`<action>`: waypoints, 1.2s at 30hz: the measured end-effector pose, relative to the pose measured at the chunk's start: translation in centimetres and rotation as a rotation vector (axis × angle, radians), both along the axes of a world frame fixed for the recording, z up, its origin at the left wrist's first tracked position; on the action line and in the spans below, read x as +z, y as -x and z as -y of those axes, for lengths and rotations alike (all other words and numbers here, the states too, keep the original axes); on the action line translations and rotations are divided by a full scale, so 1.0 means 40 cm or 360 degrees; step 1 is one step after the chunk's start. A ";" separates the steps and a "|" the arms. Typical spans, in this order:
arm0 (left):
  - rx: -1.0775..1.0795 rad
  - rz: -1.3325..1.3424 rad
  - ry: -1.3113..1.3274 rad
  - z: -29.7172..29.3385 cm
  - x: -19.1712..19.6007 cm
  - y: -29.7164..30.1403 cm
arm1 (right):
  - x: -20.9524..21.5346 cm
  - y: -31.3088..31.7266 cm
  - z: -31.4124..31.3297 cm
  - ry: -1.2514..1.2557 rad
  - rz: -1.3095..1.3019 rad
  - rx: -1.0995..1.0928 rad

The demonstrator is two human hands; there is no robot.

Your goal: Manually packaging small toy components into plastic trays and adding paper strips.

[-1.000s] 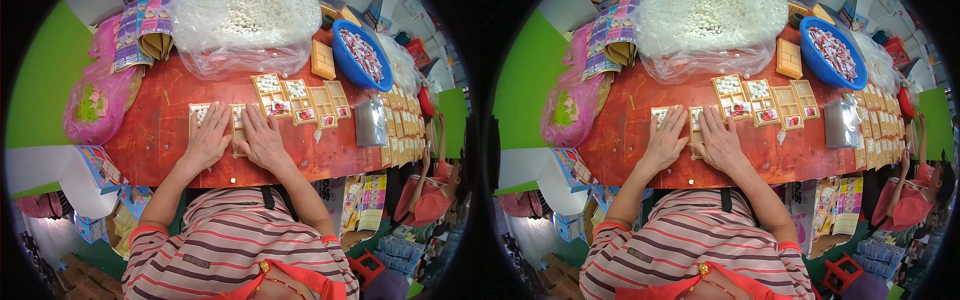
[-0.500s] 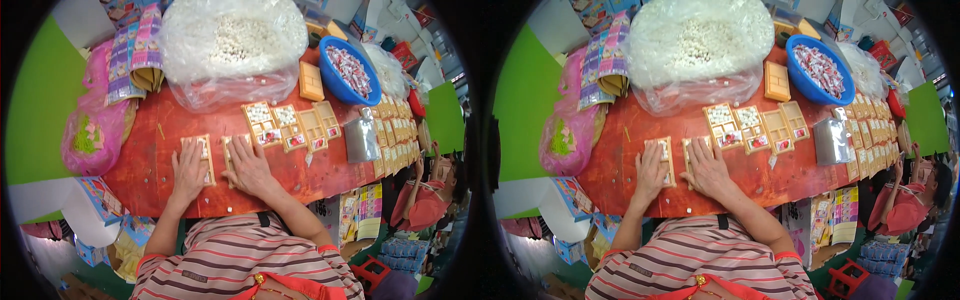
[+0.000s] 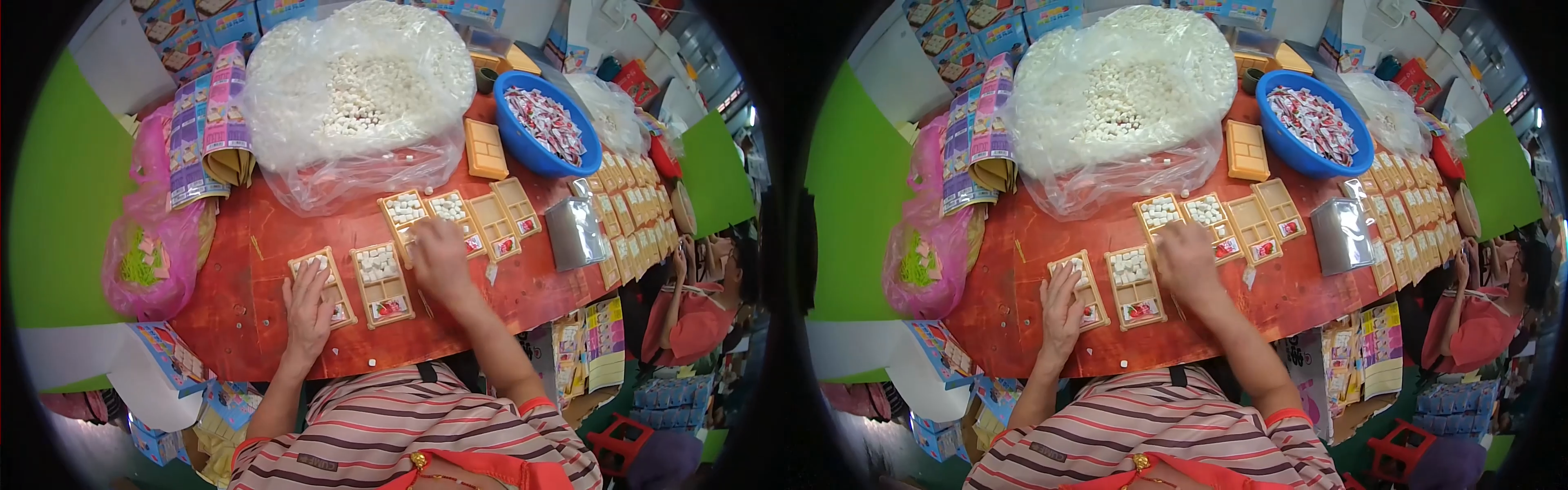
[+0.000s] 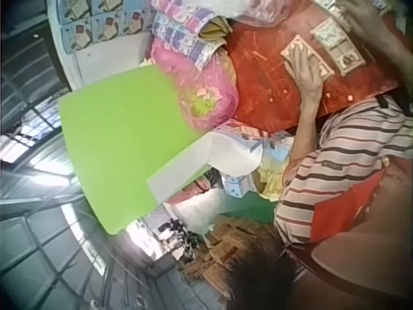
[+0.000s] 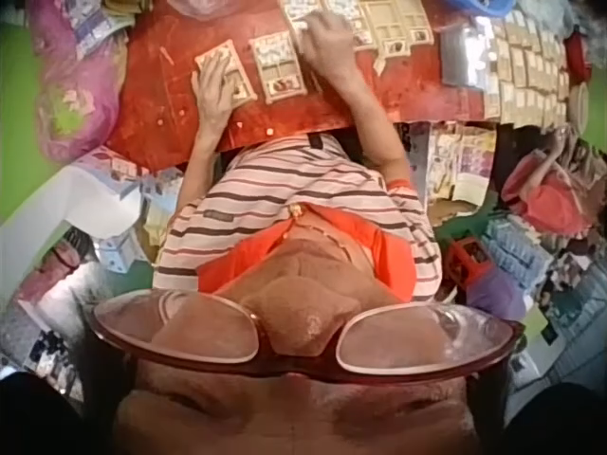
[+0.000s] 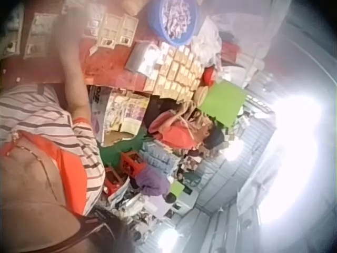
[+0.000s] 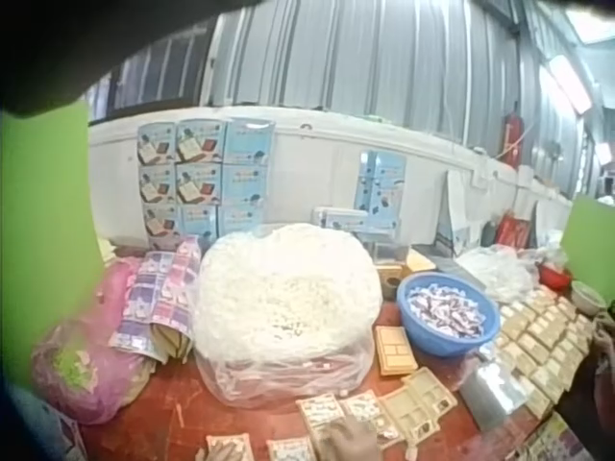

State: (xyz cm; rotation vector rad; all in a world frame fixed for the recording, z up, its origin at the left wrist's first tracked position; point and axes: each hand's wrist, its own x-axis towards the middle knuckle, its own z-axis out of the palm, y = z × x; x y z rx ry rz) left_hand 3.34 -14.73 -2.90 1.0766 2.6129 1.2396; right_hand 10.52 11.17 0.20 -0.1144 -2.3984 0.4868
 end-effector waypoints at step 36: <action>-0.0004 0.0584 -0.0598 -0.026 0.079 -0.022 | 0.152 -0.395 -0.454 -0.0841 0.0773 -0.1548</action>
